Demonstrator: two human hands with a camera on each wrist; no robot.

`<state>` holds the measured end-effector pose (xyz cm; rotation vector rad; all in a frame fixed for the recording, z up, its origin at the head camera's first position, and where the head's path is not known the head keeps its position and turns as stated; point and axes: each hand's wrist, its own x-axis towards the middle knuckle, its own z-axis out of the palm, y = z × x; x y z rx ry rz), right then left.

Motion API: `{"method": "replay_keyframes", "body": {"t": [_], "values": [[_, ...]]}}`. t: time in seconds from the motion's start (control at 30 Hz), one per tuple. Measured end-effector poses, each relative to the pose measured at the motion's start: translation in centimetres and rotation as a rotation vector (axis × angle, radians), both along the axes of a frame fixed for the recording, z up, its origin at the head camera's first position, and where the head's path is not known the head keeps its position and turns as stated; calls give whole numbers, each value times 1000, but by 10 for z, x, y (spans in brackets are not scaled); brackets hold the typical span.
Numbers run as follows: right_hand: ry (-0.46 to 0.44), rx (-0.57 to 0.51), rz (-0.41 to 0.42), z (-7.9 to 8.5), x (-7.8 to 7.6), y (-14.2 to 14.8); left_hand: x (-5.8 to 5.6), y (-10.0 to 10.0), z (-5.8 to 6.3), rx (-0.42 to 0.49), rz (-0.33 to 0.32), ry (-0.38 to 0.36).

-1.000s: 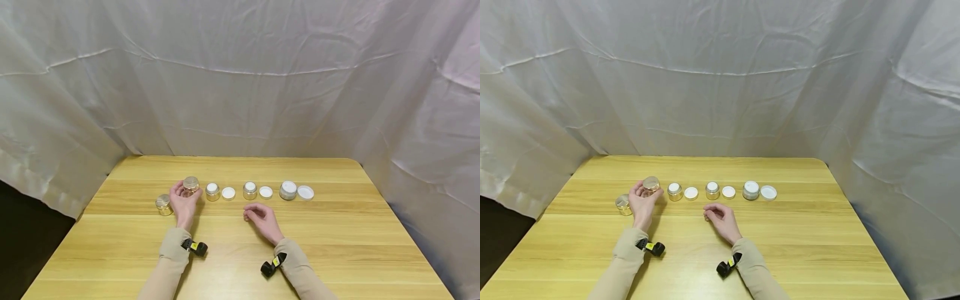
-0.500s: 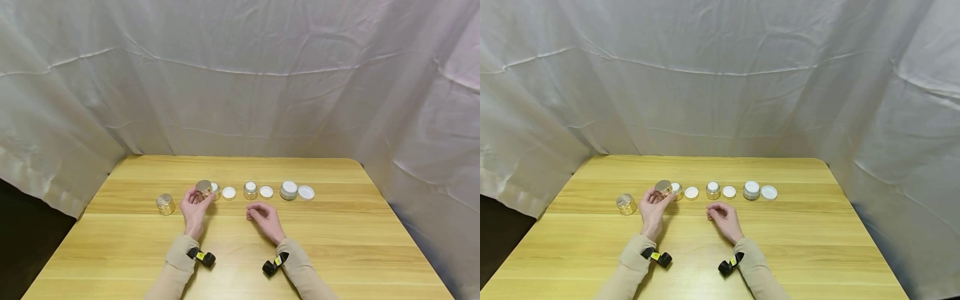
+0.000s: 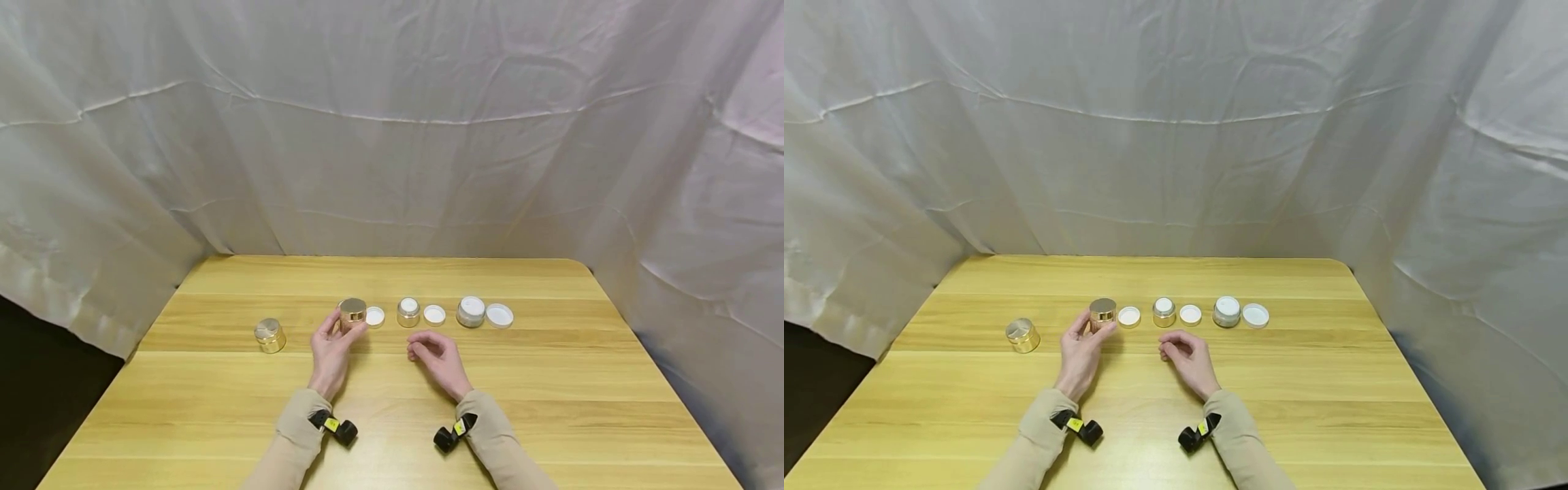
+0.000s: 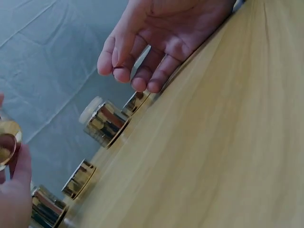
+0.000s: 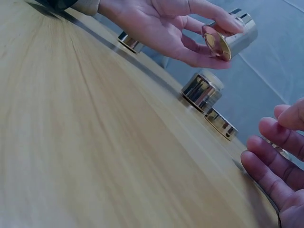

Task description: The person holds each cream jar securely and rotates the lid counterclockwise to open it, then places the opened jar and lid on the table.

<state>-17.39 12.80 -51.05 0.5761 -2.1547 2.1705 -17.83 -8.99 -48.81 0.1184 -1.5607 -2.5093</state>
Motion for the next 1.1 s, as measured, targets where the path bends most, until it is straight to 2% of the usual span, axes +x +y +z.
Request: {"method": "replay_keyframes", "body": {"t": [0.2,0.33,0.63,0.83,0.97,1.1], "values": [[10,18,-18,-2,-1,5,4,4,-4,77,-190,30],[15,18,-19,-3,-1,6,6,7,-5,129,-278,31],[1,20,-24,-2,-1,5,8,11,-6,286,-388,36],[-4,31,-24,-2,-1,5,10,12,-8,403,-484,7],[1,36,-21,-2,-1,5,12,13,-10,448,-539,-26],[7,45,-24,-2,-2,5,11,15,-12,450,-566,-68]]}}
